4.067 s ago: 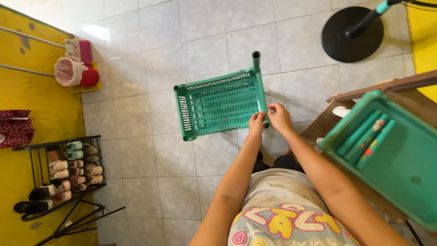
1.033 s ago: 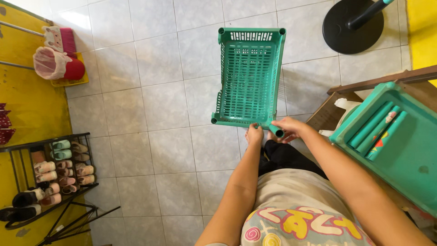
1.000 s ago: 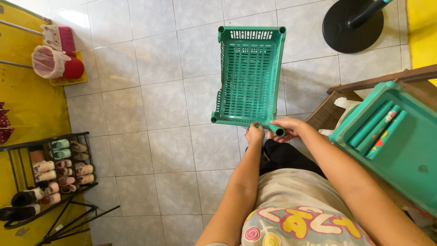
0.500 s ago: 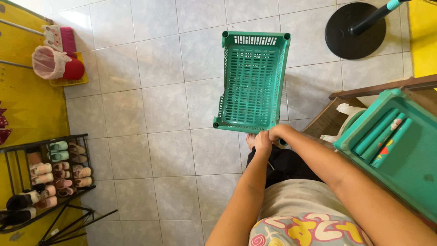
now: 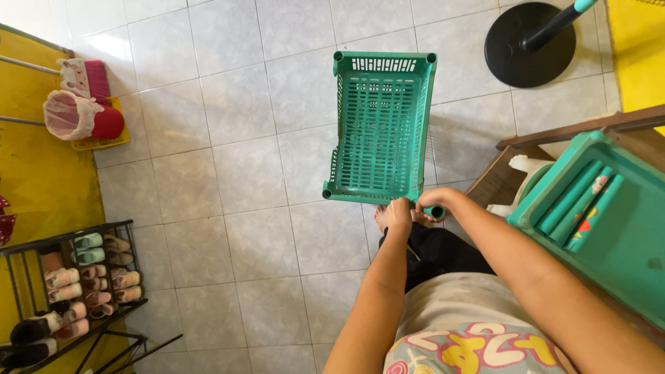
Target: The person assembles a green plastic basket by inserting four cylindrical legs into the basket's corner sockets. They handle the basket and legs by hand, rotating the basket to access each corner and pressing the legs into place.
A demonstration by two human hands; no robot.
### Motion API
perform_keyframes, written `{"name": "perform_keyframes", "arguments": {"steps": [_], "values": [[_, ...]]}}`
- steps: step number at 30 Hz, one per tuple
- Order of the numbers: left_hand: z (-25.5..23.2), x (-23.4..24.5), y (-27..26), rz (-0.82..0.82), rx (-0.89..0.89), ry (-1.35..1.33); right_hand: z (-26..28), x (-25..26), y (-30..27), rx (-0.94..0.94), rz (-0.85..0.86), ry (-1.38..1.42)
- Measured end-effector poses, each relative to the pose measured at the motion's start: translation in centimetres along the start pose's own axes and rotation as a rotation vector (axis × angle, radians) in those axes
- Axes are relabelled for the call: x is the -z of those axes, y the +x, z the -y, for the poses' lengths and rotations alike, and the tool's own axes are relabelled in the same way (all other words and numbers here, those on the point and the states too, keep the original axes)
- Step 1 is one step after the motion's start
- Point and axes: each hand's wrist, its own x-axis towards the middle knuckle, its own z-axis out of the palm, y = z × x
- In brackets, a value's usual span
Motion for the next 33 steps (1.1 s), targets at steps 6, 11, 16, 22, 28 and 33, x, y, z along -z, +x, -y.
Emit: {"name": "perform_keyframes", "arguments": {"steps": [6, 11, 16, 22, 28, 33], "values": [[-1.0, -0.5, 1.6, -0.030, 0.021, -0.021, 4.9, 1.0, 0.1, 0.339, -0.428, -1.231], [-0.8, 0.1, 1.8, -0.111, -0.096, -0.255, 5.4, 5.4, -2.7, 0.446, -0.452, -0.965], [-2.0, 0.2, 2.0, -0.036, 0.005, -0.478, -1.6, 5.2, -6.2, 0.599, -0.419, -0.057], [-8.5, -1.1, 1.0, 0.133, -0.025, -0.955, -9.5, 1.9, -4.8, 0.975, -0.766, 0.295], [-17.0, -5.1, -1.7, 0.464, -0.273, -0.813, -18.9, 5.1, -3.5, 0.994, -1.068, 0.704], [-24.1, -13.0, -5.2, 0.684, -0.377, -0.761, -28.0, 9.9, -4.2, 1.038, -1.278, 1.020]]}}
